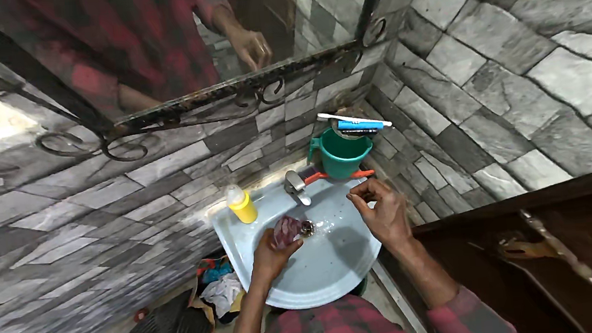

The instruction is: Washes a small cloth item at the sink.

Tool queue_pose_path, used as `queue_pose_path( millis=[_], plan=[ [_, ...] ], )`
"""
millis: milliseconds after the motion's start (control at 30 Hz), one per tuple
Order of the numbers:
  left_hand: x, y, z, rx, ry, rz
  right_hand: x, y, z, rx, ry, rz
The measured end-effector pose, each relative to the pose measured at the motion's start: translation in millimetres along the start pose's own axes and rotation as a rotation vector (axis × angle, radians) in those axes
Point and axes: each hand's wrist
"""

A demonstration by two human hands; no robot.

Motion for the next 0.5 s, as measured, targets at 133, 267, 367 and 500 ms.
queue_pose_path(
  millis=[133,267,367,500],
  plan=[
    [10.6,2.3,-8.1,0.015,-0.014,0.029,-43.1,16.0,-23.1,0.371,0.042,-0.325],
    [17.2,9.4,-9.6,0.042,-0.056,0.038,-51.4,12.2,-41.5,0.634,0.058,-0.542],
    [23.4,12.9,-13.7,0.044,-0.04,0.047,-46.0,-6.1,-54.8,0.617,0.012,-0.524],
    [25.1,17.4,-15.3,0.051,-0.065,0.045,-51.2,-38.6,-88.0,0.457,0.01,-0.421]
  ],
)
Point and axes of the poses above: each hand's wrist, its own y-axis away from the middle knuckle, its own z-axis out of the back of the hand, x = y × z, and after that the axes turned 12 degrees about -y, right-handed
